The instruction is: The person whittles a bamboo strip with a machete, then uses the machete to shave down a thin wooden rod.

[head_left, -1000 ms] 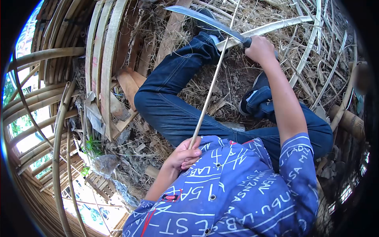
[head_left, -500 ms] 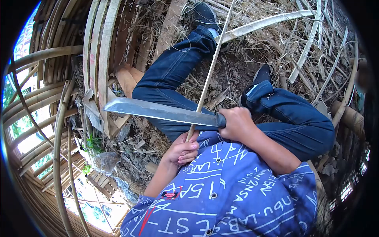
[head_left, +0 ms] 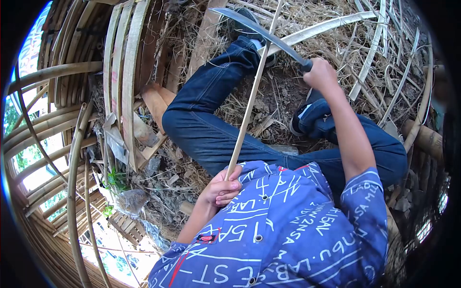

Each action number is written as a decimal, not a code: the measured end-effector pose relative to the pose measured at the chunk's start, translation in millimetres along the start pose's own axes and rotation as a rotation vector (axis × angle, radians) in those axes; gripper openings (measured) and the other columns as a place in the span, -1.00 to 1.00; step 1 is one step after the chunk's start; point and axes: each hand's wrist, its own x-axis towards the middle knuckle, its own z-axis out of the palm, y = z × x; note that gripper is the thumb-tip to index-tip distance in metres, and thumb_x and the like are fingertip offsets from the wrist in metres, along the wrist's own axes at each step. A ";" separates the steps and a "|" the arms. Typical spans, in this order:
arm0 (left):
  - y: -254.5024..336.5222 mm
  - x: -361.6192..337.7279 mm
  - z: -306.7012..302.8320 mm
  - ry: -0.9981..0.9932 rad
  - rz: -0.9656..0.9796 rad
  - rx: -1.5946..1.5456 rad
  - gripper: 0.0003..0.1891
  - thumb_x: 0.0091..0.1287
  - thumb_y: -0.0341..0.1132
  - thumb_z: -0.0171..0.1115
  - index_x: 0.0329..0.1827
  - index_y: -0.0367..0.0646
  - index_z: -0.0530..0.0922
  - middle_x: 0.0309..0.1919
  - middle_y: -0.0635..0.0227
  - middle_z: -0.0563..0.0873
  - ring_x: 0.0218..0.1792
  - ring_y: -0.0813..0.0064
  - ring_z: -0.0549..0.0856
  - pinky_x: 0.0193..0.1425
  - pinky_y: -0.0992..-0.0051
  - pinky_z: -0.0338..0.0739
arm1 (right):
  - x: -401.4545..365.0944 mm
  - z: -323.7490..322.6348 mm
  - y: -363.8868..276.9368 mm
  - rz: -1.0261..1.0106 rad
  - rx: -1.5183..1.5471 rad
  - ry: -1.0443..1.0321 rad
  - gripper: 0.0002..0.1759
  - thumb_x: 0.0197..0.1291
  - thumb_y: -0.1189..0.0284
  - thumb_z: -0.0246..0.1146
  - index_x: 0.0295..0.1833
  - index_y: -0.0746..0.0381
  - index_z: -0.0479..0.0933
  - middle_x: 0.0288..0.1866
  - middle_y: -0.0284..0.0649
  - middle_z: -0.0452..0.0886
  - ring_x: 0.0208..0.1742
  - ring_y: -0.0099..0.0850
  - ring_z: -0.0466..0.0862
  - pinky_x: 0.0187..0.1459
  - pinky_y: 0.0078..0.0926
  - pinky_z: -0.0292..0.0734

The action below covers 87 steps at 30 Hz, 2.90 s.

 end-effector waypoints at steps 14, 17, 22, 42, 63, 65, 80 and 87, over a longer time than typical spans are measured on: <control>6.2 7.3 10.6 0.128 0.007 0.165 -0.74 0.36 -0.53 0.12 -0.32 -0.04 0.20 -0.78 0.54 0.31 -0.88 0.80 0.24 -0.91 0.76 0.05 | -149.2 7.2 -60.6 -0.451 0.329 -0.379 -0.79 -0.23 0.37 0.30 -0.39 0.22 0.63 -0.49 0.06 0.65 -0.37 0.05 0.67 -0.21 -0.07 0.61; 4.4 6.5 4.0 0.090 0.016 0.065 -0.75 0.37 -0.55 0.08 -0.30 -0.04 0.19 -0.78 0.53 0.31 -0.88 0.80 0.25 -0.92 0.76 0.05 | -159.4 16.6 -71.3 -0.498 0.268 -0.423 -0.77 -0.31 0.34 0.32 -0.44 0.19 0.61 -0.53 0.01 0.64 -0.40 0.05 0.66 -0.27 -0.05 0.59; 7.9 6.8 6.0 0.078 0.021 0.063 -0.75 0.37 -0.55 0.07 -0.31 -0.03 0.19 -0.78 0.53 0.30 -0.88 0.80 0.25 -0.91 0.76 0.05 | -136.3 11.3 -73.2 -0.519 0.120 -0.328 -0.77 -0.33 0.34 0.34 -0.44 0.18 0.59 -0.50 -0.02 0.65 -0.37 0.01 0.68 -0.25 -0.05 0.59; 11.5 6.0 6.5 0.043 0.015 -0.065 -0.74 0.35 -0.58 0.08 -0.32 -0.04 0.21 -0.79 0.55 0.25 -0.87 0.82 0.22 -0.91 0.78 0.04 | -59.6 19.7 -58.1 -0.474 -0.045 -0.127 -0.74 -0.28 0.33 0.40 -0.36 0.13 0.61 -0.42 -0.08 0.68 -0.28 -0.06 0.70 -0.20 -0.10 0.59; 4.7 -7.9 0.8 0.111 0.002 0.125 -0.72 0.36 -0.56 0.12 -0.33 -0.04 0.19 -0.78 0.53 0.32 -0.88 0.80 0.25 -0.91 0.76 0.03 | -111.9 11.5 -68.1 -0.455 0.168 -0.310 -0.75 -0.27 0.34 0.34 -0.35 0.16 0.64 -0.45 0.00 0.67 -0.30 0.02 0.69 -0.16 -0.04 0.60; 5.2 -6.9 4.8 0.127 0.002 0.167 -0.72 0.36 -0.53 0.14 -0.33 -0.04 0.19 -0.77 0.53 0.33 -0.88 0.80 0.25 -0.91 0.75 0.02 | -108.1 13.0 -66.1 -0.451 0.140 -0.269 -0.76 -0.27 0.34 0.34 -0.38 0.16 0.63 -0.45 -0.01 0.67 -0.30 0.02 0.69 -0.17 -0.05 0.59; -5.2 -15.6 4.0 0.173 -0.025 0.224 -0.70 0.34 -0.49 0.21 -0.33 0.00 0.20 -0.76 0.58 0.31 -0.86 0.83 0.23 -0.89 0.77 0.03 | 17.7 11.3 -10.3 -0.057 0.020 -0.001 -0.68 -0.08 0.30 0.30 -0.17 0.16 0.68 -0.17 0.02 0.72 -0.10 -0.03 0.72 0.00 -0.12 0.62; 3.8 -10.3 2.2 0.145 0.004 0.202 -0.71 0.34 -0.53 0.19 -0.33 -0.03 0.21 -0.76 0.53 0.34 -0.86 0.79 0.25 -0.89 0.75 0.03 | 33.9 -7.7 -2.4 -0.048 -0.078 0.035 -0.68 -0.08 0.31 0.27 -0.18 0.22 0.66 -0.18 0.07 0.71 -0.08 0.02 0.70 0.02 -0.06 0.58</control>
